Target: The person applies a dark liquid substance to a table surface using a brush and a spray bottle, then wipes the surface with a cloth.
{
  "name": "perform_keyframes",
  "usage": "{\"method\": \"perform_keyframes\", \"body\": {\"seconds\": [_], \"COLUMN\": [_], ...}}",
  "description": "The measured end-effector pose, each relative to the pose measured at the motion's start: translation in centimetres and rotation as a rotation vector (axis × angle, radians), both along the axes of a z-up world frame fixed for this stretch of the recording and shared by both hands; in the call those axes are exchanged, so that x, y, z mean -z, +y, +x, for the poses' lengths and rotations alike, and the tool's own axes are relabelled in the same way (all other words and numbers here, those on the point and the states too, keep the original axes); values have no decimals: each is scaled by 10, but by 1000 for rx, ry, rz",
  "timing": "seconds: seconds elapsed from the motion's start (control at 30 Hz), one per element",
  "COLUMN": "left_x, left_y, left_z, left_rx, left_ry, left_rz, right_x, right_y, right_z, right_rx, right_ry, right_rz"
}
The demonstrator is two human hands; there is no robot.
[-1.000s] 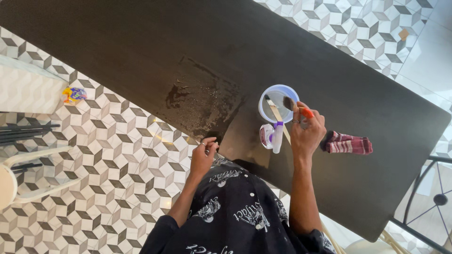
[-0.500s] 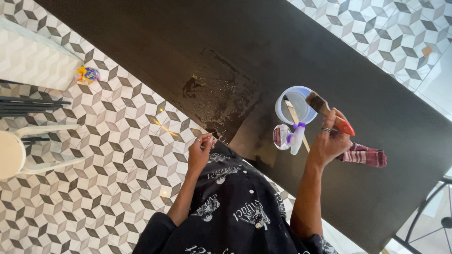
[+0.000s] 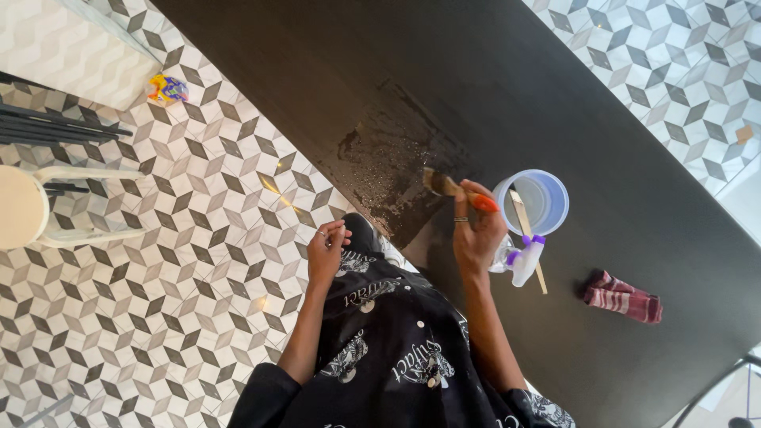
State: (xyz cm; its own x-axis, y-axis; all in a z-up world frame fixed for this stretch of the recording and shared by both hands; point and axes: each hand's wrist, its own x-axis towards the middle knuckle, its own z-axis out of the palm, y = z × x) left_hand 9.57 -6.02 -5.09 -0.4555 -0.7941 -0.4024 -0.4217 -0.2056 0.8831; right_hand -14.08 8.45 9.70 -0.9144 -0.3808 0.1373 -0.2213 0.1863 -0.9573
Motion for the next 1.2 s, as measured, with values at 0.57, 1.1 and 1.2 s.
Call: {"method": "perform_keyframes", "body": {"seconds": [0.57,1.1,1.2], "left_x": [9,35,42], "left_y": [-125,-241,-246], "left_z": [-40,-114,-121], "left_rx": [94,566,676], "left_ry": [-109,-187,-249], "left_rz": [-315,-760,-802], "right_x": [44,75,82], "right_y": [-101,-158,-164], "right_z": [55,96,105], "right_rx": [-258,-372,-356], "right_ry": [127,374,375], "right_rz": [291,475,498]}}
